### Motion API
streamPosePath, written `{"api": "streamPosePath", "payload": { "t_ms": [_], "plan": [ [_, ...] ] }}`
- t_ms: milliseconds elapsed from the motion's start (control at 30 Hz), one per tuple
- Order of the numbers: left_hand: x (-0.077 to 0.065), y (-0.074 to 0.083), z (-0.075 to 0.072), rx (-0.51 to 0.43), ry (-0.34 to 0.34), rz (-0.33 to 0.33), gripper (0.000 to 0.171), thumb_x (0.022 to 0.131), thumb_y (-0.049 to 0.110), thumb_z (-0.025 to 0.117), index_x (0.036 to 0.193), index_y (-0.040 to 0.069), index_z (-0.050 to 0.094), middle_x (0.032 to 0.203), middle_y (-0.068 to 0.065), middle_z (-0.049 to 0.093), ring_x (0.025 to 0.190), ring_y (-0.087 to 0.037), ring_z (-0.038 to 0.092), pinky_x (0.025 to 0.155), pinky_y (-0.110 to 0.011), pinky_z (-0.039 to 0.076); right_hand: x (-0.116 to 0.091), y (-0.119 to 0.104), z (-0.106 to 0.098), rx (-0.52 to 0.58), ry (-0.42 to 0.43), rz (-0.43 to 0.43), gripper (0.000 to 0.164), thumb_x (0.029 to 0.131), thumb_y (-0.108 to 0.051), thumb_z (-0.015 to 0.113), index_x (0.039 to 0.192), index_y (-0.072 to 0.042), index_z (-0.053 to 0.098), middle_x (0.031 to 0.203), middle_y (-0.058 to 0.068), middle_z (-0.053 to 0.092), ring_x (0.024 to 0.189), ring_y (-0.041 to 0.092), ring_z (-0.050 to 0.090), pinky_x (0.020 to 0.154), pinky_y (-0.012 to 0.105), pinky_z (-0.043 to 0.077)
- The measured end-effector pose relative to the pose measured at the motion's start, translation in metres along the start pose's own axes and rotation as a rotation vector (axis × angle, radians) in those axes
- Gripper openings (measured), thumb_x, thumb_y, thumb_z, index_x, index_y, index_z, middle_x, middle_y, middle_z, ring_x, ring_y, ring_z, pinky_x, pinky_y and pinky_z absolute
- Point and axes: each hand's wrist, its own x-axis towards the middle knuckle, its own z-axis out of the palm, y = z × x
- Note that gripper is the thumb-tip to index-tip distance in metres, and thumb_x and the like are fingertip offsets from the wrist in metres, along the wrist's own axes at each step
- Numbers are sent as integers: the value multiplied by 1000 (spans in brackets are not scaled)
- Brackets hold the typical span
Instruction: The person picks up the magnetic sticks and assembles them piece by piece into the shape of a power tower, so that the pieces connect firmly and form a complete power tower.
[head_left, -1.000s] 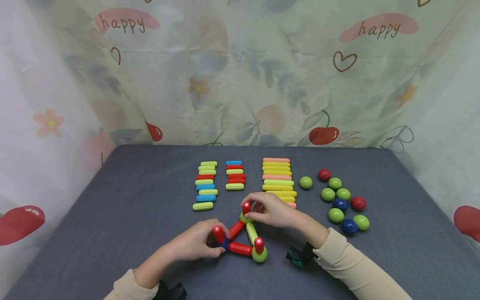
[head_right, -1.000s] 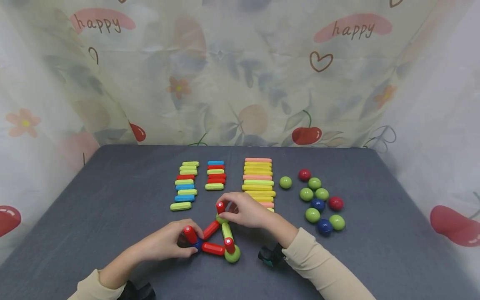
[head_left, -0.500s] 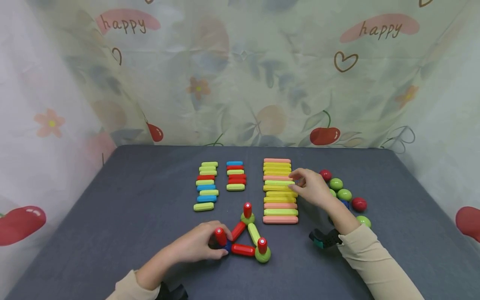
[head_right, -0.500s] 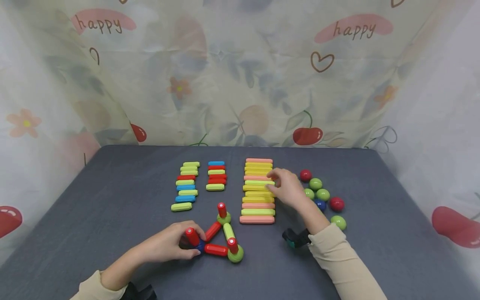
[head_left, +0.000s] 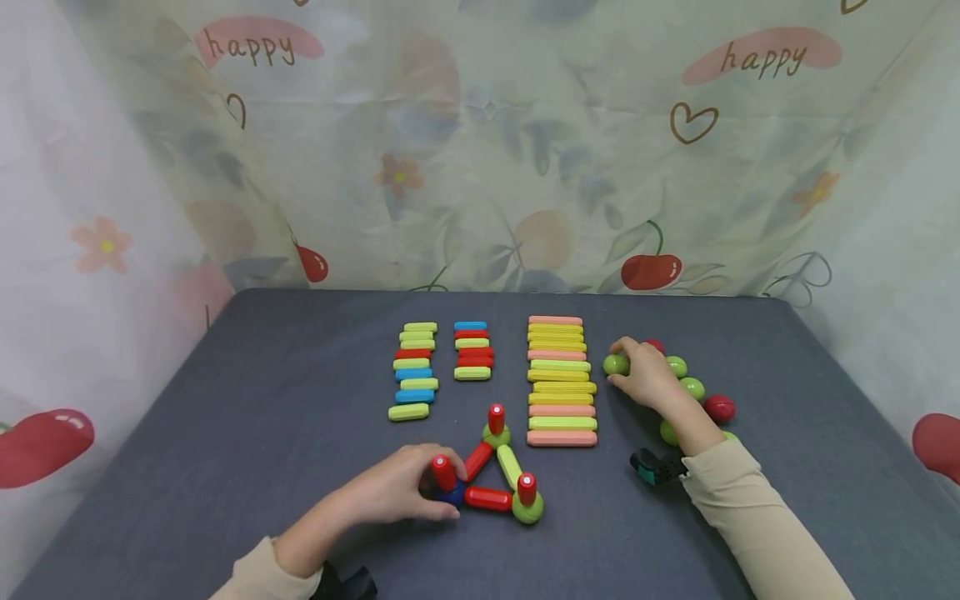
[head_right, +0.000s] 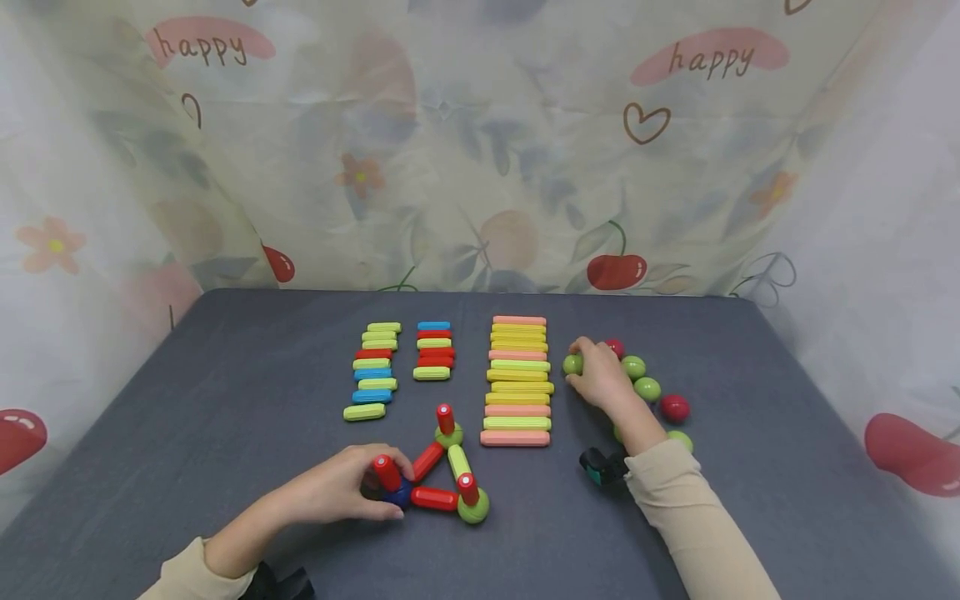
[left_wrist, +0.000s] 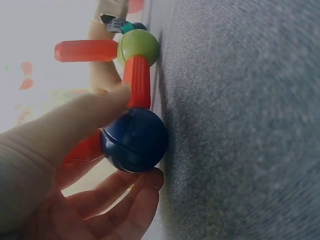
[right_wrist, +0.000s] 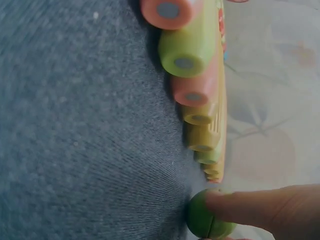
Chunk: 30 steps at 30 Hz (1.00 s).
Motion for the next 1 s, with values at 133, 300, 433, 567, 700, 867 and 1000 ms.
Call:
{"api": "streamPosePath", "payload": {
  "t_ms": [133,300,433,567,700,867,1000],
  "plan": [
    [1,-1,1,11,4,11,30,78,22,75,105,17,62,97,5,61,85,-10,53,71,-19,47,-3,-2,-3,14,33,-4,36,86,-10,64,116,5,50,94,23,57,80,30,52,70,41,43],
    [2,1,1,25,10,14,29,78,22,75,104,17,62,96,6,61,84,-10,53,70,-19,47,-11,-10,-11,90,94,-38,36,87,-12,63,116,4,51,99,22,57,81,28,53,69,38,45],
    [3,2,2,38,15,17,29,78,22,75,104,17,62,97,6,60,85,-9,53,71,-19,46,-18,-25,-14,187,88,-126,37,87,-15,64,117,2,51,107,23,59,85,27,59,71,37,51],
    [4,3,3,40,16,29,29,78,23,75,104,17,62,97,6,60,84,-8,53,71,-19,47,-27,-43,-9,281,52,-234,35,85,-15,67,114,-1,53,105,20,62,85,24,63,73,35,55],
    [5,3,3,34,12,31,29,78,22,75,104,17,62,96,6,60,84,-8,53,72,-19,47,-36,-62,-1,376,-21,-336,35,84,-17,69,114,-5,54,106,14,63,89,22,64,77,34,55],
    [6,4,3,23,8,26,29,78,21,74,104,17,62,96,5,60,84,-9,53,72,-19,47,-45,-84,3,478,-95,-461,38,83,-17,71,115,-8,54,107,7,62,94,21,63,82,37,55],
    [6,4,2,22,6,27,29,79,22,74,105,17,62,96,5,60,83,-8,53,71,-19,46,-49,-96,4,501,-108,-533,36,82,-16,71,113,-9,56,105,3,62,91,16,61,83,36,54]
  ]
}}
